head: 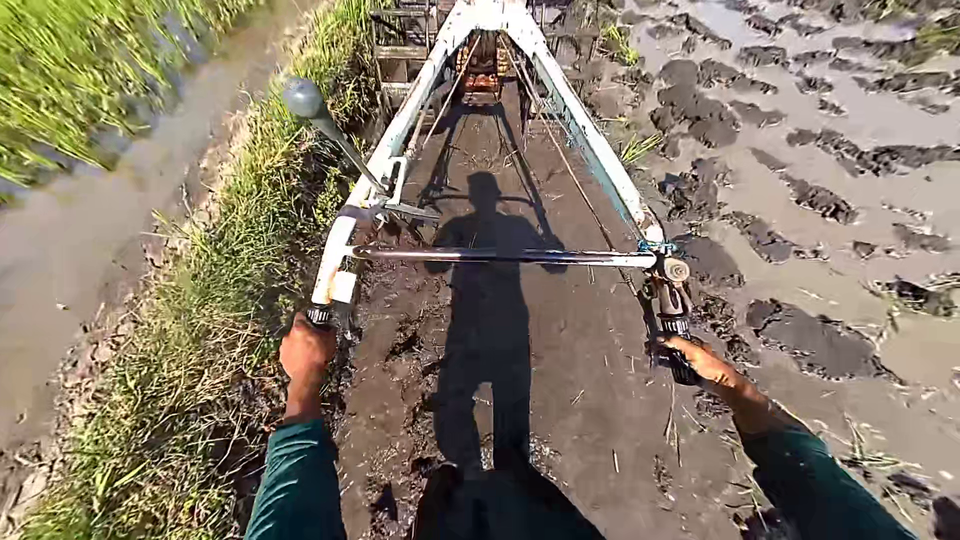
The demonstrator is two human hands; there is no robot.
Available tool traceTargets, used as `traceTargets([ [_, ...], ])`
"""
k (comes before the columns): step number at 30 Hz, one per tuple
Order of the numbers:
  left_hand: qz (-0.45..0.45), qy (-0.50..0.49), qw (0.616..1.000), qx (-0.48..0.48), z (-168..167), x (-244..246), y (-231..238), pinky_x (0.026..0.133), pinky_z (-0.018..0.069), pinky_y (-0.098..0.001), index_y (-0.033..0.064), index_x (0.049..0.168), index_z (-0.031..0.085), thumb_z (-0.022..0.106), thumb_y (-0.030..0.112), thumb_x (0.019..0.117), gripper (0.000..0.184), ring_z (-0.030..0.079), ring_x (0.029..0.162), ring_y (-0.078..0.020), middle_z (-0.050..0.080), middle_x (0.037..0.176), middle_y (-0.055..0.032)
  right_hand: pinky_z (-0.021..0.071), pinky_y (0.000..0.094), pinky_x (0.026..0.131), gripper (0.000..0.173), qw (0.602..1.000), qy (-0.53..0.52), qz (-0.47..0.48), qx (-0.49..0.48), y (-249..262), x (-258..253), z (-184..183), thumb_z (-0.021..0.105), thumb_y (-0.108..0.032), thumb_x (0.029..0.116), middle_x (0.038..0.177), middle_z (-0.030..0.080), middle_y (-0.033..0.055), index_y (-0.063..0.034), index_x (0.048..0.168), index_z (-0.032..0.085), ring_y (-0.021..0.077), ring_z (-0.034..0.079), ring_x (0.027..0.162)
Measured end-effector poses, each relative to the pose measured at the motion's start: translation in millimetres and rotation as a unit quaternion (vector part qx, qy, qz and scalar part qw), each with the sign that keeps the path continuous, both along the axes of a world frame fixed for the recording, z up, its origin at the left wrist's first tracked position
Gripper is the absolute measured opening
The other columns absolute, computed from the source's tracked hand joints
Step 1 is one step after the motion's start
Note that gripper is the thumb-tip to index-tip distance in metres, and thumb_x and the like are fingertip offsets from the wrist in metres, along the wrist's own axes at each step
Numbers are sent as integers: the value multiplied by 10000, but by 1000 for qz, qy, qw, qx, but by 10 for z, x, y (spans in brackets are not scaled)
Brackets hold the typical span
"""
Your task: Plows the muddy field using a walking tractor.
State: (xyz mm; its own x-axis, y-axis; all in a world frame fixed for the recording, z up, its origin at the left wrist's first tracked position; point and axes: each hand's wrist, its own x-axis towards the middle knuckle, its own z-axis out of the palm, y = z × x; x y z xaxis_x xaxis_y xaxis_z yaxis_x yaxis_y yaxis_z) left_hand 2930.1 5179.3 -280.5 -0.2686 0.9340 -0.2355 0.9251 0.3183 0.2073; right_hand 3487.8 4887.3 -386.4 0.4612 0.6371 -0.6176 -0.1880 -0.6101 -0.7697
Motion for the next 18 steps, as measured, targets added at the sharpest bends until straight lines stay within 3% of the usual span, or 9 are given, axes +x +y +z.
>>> traceTargets([
  [3,-7,3,1000,-1,9,322,496,990,468,-667,24,1414,538,676,334,956,570,612,1213,-487,642,1262,-317,565,340,718,309,999,6,-17,-28,544,296,73,436,-210,1075,975,667,97,-3,1290,514,166,668,812],
  [7,-12,-4,1000,7,-112,658,1189,955,477,-685,34,1395,553,686,343,955,554,622,1182,-499,649,1232,-324,555,317,679,311,997,-65,-41,-32,1226,587,11,521,-248,1053,888,660,71,10,1217,581,135,646,720],
  [13,-17,-6,1000,19,-221,1298,2171,908,494,-700,20,1329,586,711,345,933,527,646,1122,-509,667,1168,-326,556,326,711,341,991,-117,-47,-52,2238,1275,-16,519,-254,1048,928,666,87,22,1238,587,129,644,736],
  [18,-17,1,1000,-6,-131,1923,2998,954,498,-651,34,1392,561,661,341,959,540,648,1167,-460,672,1218,-288,525,366,755,357,981,-167,-49,-89,3134,1809,132,490,-251,1065,970,656,128,43,1234,600,151,616,776],
])
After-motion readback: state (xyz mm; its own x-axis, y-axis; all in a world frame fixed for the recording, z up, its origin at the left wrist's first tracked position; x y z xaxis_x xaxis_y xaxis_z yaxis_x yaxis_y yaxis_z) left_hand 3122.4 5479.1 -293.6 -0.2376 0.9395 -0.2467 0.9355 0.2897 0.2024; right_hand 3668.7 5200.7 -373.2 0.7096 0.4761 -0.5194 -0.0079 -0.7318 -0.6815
